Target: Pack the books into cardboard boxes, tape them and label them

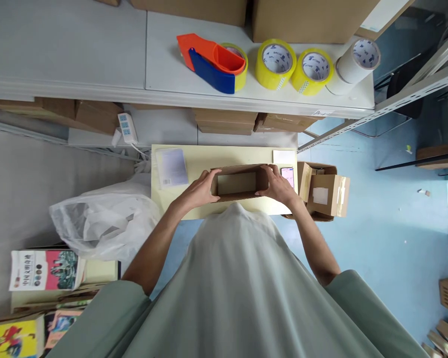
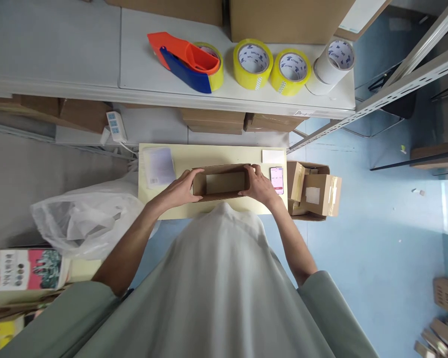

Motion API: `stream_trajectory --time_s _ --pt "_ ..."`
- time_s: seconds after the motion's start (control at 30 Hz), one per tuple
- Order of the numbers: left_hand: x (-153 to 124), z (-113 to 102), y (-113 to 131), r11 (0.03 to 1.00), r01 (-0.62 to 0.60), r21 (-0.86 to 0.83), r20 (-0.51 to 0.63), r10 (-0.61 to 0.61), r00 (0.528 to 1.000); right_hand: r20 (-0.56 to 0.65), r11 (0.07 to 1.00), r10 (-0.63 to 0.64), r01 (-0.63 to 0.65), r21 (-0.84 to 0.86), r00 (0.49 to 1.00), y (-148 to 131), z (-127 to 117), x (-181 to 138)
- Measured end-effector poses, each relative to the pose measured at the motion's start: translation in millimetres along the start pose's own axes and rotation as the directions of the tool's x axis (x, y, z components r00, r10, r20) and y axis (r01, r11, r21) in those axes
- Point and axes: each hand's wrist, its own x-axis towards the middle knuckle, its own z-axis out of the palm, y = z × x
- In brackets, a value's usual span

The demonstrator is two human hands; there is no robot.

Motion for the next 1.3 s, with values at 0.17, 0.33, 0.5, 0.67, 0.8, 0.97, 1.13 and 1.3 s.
stream_trajectory --time_s 0.17,0.33,0.5,0.67,0.8,0.97,1.13,1.3 --pt "-8 9 6 0.998 0.002 -0.057 -0.106 -0.008 0.994 -0.074 0.996 -0.008 0.015 0.089 0.997 -4 0 -5" --pt "-6 12 -19 0.851 -0.010 -0.525 -0.197 -0.111 0.974 -0.120 0.831 0.085 -0.004 0.556 0.989 21 -3 -11" --pt "12 13 -35 0.679 0.167 -0.715 0.026 -0.213 0.977 0.092 0.557 0.174 -0.175 0.812 0.980 54 12 7" --pt "29 22 -26 0.750 0.260 -0.608 0.036 -0.301 0.953 0.175 0.461 0.189 -0.245 0.853 0.966 58 17 23" --pt "36 29 -19 0.887 0.300 -0.351 -0.101 -0.355 0.929 0.185 0.481 0.146 -0.233 0.845 0.972 59 10 26" --pt "38 38 -16 0.951 0.292 -0.098 -0.168 -0.305 0.937 0.189 0.487 0.068 -0.197 0.851 0.980 68 7 24" --pt "42 46 -21 0.958 0.284 -0.038 -0.243 -0.285 0.927 0.124 0.495 0.085 -0.149 0.856 0.989 69 16 18" --pt "27 27 -16 0.984 0.171 -0.058 -0.417 -0.179 0.891 0.088 0.544 0.121 -0.140 0.828 0.989 61 18 10"
